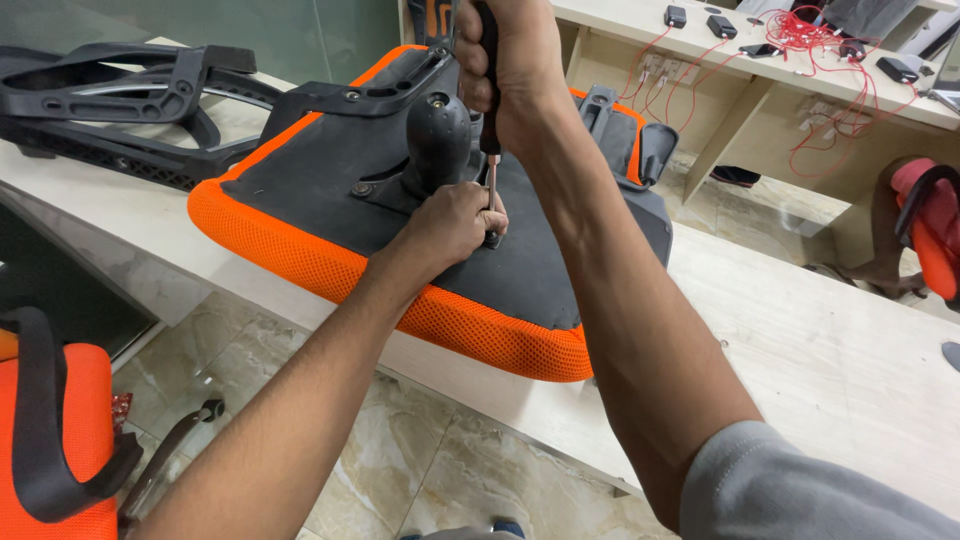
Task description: The person attaches the armrests to an orange and black office chair seat using a screwdriver. They align the armrests, insert screws and washers, and tighten them to secure the parts to the seat base.
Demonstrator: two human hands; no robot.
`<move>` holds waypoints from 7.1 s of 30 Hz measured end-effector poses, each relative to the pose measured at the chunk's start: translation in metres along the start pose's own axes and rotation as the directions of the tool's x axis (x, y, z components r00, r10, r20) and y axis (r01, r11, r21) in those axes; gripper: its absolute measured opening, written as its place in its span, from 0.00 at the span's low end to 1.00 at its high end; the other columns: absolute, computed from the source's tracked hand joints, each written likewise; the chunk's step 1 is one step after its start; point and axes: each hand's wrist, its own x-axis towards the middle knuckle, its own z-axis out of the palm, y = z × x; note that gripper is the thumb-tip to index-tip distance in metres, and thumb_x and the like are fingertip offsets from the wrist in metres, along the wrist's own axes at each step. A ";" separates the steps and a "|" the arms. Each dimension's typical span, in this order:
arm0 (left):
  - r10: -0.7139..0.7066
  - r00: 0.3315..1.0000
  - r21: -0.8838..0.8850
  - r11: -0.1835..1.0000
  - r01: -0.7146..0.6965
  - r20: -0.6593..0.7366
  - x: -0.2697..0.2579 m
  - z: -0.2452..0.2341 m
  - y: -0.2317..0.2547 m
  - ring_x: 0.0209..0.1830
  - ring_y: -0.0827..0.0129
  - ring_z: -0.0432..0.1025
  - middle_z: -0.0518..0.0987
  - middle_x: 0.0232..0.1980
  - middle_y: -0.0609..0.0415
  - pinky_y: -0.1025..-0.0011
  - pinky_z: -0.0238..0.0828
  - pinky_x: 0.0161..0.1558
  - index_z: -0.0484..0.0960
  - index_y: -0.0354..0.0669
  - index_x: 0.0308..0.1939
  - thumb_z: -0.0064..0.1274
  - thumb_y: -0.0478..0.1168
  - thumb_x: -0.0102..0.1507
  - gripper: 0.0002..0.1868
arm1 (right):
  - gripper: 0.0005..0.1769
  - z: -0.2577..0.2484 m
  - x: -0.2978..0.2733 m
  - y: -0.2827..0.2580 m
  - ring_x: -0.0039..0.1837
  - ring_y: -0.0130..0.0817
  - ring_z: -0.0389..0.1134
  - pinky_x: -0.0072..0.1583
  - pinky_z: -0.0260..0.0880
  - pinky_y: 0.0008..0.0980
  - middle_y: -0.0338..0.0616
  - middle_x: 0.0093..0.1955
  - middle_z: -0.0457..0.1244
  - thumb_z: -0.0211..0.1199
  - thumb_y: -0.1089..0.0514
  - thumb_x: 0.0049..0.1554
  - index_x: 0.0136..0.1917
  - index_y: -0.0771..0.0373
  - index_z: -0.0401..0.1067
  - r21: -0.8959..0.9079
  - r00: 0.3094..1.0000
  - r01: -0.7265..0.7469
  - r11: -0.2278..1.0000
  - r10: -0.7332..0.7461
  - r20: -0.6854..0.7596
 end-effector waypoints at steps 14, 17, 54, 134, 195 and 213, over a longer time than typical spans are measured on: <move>-0.075 0.997 0.064 0.995 0.074 0.016 -0.004 0.000 0.007 0.42 0.61 0.80 0.85 0.36 0.52 0.59 0.73 0.49 0.84 0.43 0.36 0.56 0.44 0.63 0.09 | 0.20 0.005 -0.017 0.004 0.25 0.28 0.56 0.30 0.54 0.29 0.40 0.26 0.60 0.54 0.46 0.61 0.36 0.63 0.69 -0.111 0.943 0.209 0.972 -0.230 -0.240; -0.008 1.000 0.065 0.998 0.007 0.016 -0.002 -0.002 0.008 0.43 0.59 0.80 0.85 0.36 0.50 0.59 0.73 0.50 0.85 0.42 0.36 0.57 0.43 0.62 0.08 | 0.21 0.003 -0.022 0.002 0.27 0.28 0.59 0.32 0.58 0.29 0.40 0.28 0.61 0.55 0.43 0.62 0.38 0.63 0.69 -0.117 0.949 0.181 0.977 -0.205 -0.242; -0.122 0.873 -0.029 0.988 0.153 0.472 -0.010 0.303 0.178 0.63 0.53 0.73 0.77 0.62 0.44 0.59 0.69 0.61 0.76 0.45 0.61 0.55 0.55 0.62 0.28 | 0.12 -0.325 -0.373 0.018 0.48 0.58 0.70 0.52 0.67 0.54 0.62 0.43 0.67 0.55 0.59 0.59 0.53 0.69 0.69 -0.732 0.757 -0.623 0.275 -0.025 -0.653; -0.212 0.910 0.134 0.952 0.274 -0.355 -0.028 0.375 0.158 0.60 0.60 0.68 0.72 0.57 0.49 0.58 0.62 0.64 0.69 0.44 0.63 0.44 0.34 0.69 0.18 | 0.17 -0.449 -0.427 0.076 0.77 0.48 0.49 0.78 0.38 0.61 0.52 0.71 0.54 0.51 0.51 0.65 0.63 0.58 0.68 -0.875 0.856 -0.480 -0.067 0.184 -0.484; -0.311 0.886 -0.046 0.937 0.347 0.344 0.014 0.465 0.190 0.76 0.63 0.60 0.69 0.73 0.53 0.64 0.54 0.77 0.69 0.50 0.69 0.40 0.41 0.71 0.21 | 0.23 -0.507 -0.451 0.039 0.77 0.49 0.50 0.76 0.50 0.51 0.54 0.74 0.53 0.47 0.49 0.67 0.69 0.62 0.65 -0.778 0.773 -0.626 0.046 0.164 -0.613; 0.011 0.778 0.446 0.824 0.349 -0.629 -0.030 0.308 0.130 0.69 0.45 0.59 0.61 0.69 0.39 0.46 0.57 0.65 0.53 0.42 0.73 0.60 0.27 0.56 0.45 | 0.33 -0.341 -0.254 0.151 0.69 0.49 0.63 0.66 0.67 0.45 0.58 0.73 0.57 0.57 0.51 0.58 0.74 0.60 0.57 -0.481 0.776 -0.628 0.612 0.545 -0.319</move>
